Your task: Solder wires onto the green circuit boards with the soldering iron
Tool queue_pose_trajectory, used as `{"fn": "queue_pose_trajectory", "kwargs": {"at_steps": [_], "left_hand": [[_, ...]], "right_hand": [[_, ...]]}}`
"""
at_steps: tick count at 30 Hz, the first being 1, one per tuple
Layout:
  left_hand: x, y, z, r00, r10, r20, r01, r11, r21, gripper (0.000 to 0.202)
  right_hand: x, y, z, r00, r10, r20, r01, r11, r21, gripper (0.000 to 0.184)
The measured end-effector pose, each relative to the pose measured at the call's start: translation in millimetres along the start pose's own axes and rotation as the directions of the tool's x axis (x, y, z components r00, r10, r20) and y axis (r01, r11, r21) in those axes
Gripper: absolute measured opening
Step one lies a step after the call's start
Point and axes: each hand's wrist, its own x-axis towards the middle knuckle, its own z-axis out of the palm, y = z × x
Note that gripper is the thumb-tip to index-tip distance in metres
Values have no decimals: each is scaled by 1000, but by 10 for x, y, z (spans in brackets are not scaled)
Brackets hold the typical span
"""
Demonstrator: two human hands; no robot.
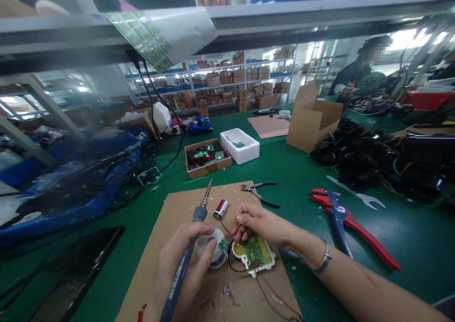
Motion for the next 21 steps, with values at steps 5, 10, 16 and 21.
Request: {"fn": "queue_pose_trajectory", "kwargs": {"at_steps": [5, 10, 16, 21], "left_hand": [[-31, -40, 41, 998, 10, 67, -13, 999, 48, 14], [-71, -73, 79, 993, 21, 116, -32, 995, 90, 7], [-146, -137, 59, 993, 17, 120, -29, 995, 99, 13], [-197, -131, 52, 994, -8, 109, -3, 995, 95, 19]], "right_hand": [[-21, 11, 55, 1000, -14, 6, 14, 1000, -3, 12], [-94, -70, 57, 997, -60, -41, 53, 986, -158, 13], [-191, -131, 192, 952, -251, -172, 155, 887, -434, 9], [-190, -50, 369, 910, -404, -93, 262, 735, -625, 8]]}}
